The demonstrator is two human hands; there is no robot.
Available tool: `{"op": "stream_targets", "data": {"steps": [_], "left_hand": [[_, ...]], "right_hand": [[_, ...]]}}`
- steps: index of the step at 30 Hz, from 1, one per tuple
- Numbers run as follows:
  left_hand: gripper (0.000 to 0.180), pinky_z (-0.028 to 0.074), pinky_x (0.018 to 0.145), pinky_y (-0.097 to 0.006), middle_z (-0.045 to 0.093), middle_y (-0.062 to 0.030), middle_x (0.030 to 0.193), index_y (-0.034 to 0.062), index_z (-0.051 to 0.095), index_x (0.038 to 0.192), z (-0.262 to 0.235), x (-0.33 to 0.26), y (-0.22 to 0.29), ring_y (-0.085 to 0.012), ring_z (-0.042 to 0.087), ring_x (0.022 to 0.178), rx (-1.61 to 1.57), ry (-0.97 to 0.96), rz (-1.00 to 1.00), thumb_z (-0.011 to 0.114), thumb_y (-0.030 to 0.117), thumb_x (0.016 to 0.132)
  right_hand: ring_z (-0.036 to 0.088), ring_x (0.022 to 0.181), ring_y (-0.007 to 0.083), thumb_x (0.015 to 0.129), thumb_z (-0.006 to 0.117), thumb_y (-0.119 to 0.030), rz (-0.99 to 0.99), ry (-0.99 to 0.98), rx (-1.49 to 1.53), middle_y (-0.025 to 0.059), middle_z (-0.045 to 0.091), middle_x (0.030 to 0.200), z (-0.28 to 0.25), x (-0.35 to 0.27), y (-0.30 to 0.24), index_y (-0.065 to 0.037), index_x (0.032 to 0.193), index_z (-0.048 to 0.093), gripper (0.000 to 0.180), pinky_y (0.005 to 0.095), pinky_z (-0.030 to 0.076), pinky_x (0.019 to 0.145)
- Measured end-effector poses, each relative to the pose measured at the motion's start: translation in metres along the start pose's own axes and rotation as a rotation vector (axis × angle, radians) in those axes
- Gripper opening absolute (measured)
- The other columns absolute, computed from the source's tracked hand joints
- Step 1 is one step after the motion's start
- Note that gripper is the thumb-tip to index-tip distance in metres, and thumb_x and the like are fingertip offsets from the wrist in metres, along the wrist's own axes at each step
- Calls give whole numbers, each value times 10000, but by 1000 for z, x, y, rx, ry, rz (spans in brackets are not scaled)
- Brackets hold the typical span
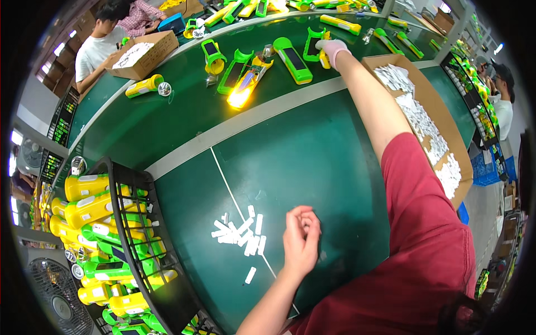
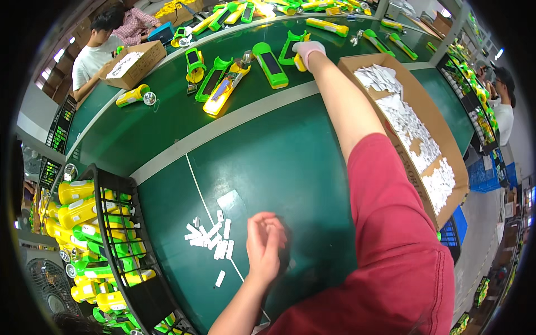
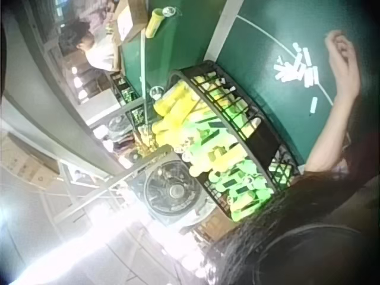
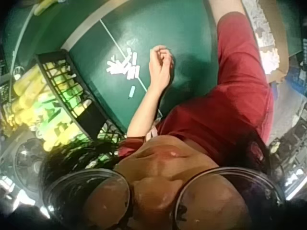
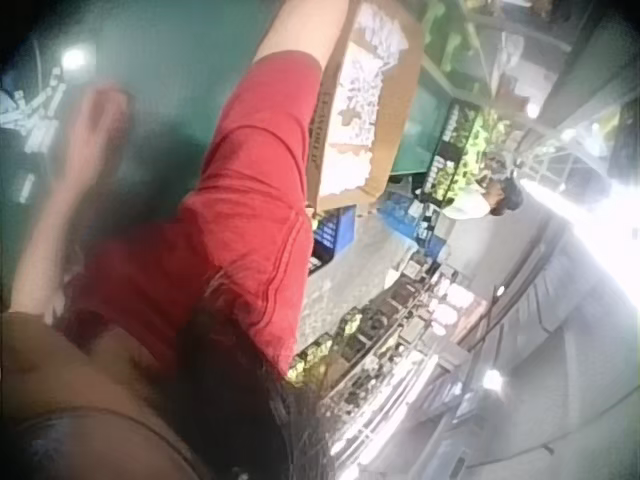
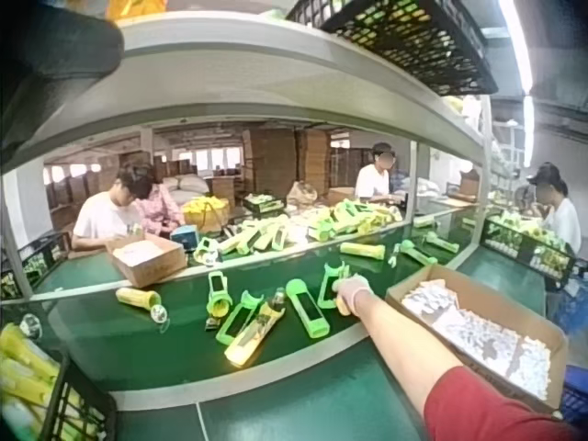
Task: The person assembles solar-powered flashlights by hand, fitting internal circuits, solar panels, and plastic components into flashlight casings, then securing the lens covers.
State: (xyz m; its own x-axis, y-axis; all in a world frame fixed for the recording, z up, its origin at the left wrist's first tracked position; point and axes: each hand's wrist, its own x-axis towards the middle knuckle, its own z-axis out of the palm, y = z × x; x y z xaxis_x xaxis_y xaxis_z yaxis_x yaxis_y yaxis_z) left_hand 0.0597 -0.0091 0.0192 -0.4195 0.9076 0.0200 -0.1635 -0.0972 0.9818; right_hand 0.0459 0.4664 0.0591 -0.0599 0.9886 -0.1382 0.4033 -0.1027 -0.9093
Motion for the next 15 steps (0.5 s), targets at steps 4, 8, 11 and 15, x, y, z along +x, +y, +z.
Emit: {"op": "stream_targets", "data": {"steps": [4,8,11,15], "left_hand": [[258,417,548,-227,478,-52,853,11,415,1080,-4,0,1,-118,494,678,-227,56,-28,469,204,917],[318,433,652,-264,500,-72,929,21,428,1113,-16,5,0,-145,523,792,-343,49,-78,443,279,928],[411,416,822,-305,497,-108,1077,21,411,1187,-25,12,-5,-185,510,976,-495,30,-123,408,345,934],[529,316,1014,-354,409,-148,1302,27,348,1300,-31,16,-3,-239,412,1187,-745,-79,-175,359,412,937]], "right_hand": [[535,556,204,695,678,-125,59,-149,334,104,562,705,-18,-107,-7,30,806,596,207,333,438,469],[537,586,150,668,712,-209,-122,-364,380,72,575,719,-42,-192,14,39,815,622,302,291,429,499],[553,710,117,694,693,-195,-275,-547,305,70,585,802,-59,-267,30,44,915,591,341,258,447,615],[550,819,108,693,689,-183,-374,-749,229,93,591,933,-58,-345,45,79,1077,524,494,251,458,727]]}}
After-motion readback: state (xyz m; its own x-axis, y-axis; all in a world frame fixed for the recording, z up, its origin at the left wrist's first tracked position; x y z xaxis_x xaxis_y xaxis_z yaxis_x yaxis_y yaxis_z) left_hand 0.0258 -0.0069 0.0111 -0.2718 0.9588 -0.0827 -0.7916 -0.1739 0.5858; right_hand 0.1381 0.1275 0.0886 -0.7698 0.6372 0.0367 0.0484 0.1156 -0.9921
